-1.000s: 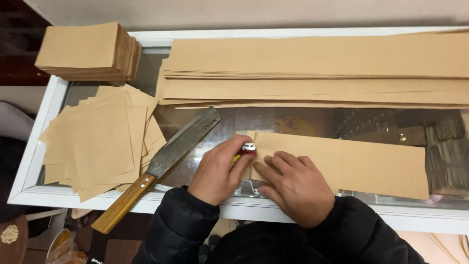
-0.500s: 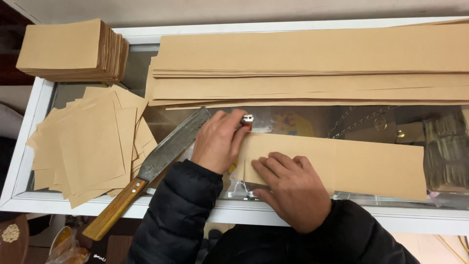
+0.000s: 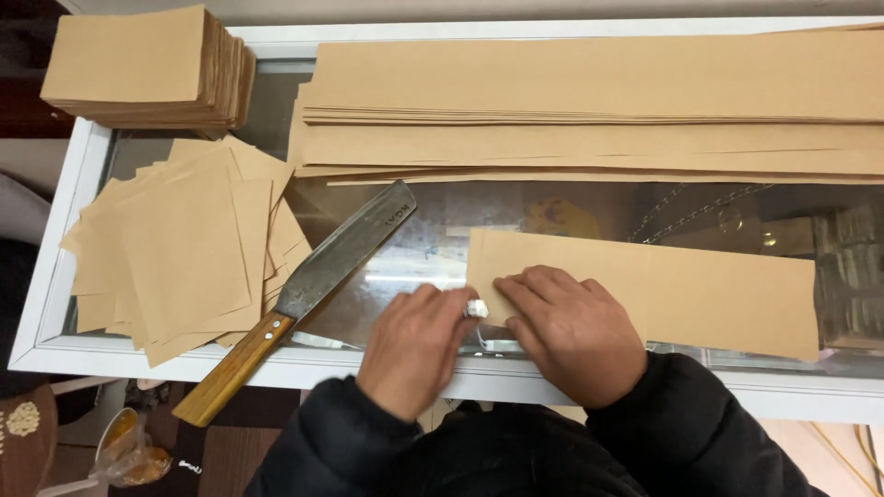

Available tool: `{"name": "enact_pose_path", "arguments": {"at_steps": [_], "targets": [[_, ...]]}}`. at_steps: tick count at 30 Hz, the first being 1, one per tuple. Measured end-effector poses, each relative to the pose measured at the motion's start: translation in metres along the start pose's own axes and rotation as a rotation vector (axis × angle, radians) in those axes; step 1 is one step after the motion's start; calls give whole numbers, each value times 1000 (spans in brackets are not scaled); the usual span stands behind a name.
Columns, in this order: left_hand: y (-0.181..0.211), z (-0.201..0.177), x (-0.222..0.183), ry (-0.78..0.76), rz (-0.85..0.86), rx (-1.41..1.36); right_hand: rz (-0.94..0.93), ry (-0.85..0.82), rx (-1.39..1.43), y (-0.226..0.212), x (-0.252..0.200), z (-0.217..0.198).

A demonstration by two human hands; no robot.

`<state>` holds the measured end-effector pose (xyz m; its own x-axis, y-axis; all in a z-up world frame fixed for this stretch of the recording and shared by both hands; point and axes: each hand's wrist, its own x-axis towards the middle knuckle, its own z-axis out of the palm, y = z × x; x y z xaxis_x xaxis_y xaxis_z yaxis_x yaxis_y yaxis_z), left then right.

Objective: Folding long strips of brown paper and cutting them into individual bags using a large knife on a glass counter.

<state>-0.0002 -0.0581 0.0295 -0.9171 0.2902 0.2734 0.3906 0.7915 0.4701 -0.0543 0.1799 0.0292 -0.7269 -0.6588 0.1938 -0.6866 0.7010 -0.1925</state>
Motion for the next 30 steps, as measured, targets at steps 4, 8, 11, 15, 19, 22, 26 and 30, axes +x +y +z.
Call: {"name": "enact_pose_path", "arguments": {"at_steps": [4, 8, 11, 15, 19, 22, 26, 30], "targets": [[2, -12, -15, -64, 18, -49, 41, -96, 101, 7, 3, -8], [-16, -22, -29, 2, -201, -227, 82, -144, 368, 26, 0, -16], [-32, -22, -42, 53, -388, -263, 81, 2, 316, 47, -10, -21], [-47, -17, -50, 106, -399, -49, 224, -110, -95, 90, -20, -3], [-46, -9, -57, 177, -433, 34, 332, -236, -103, 99, -3, -11], [-40, -3, -65, 281, -441, 55, 479, -399, -100, 95, 9, -24], [-29, -1, -72, 436, -402, 80, 453, -345, -176, 106, 14, -29], [-2, 1, -66, 553, -406, -8, 384, -198, 63, 121, 5, -36]]}}
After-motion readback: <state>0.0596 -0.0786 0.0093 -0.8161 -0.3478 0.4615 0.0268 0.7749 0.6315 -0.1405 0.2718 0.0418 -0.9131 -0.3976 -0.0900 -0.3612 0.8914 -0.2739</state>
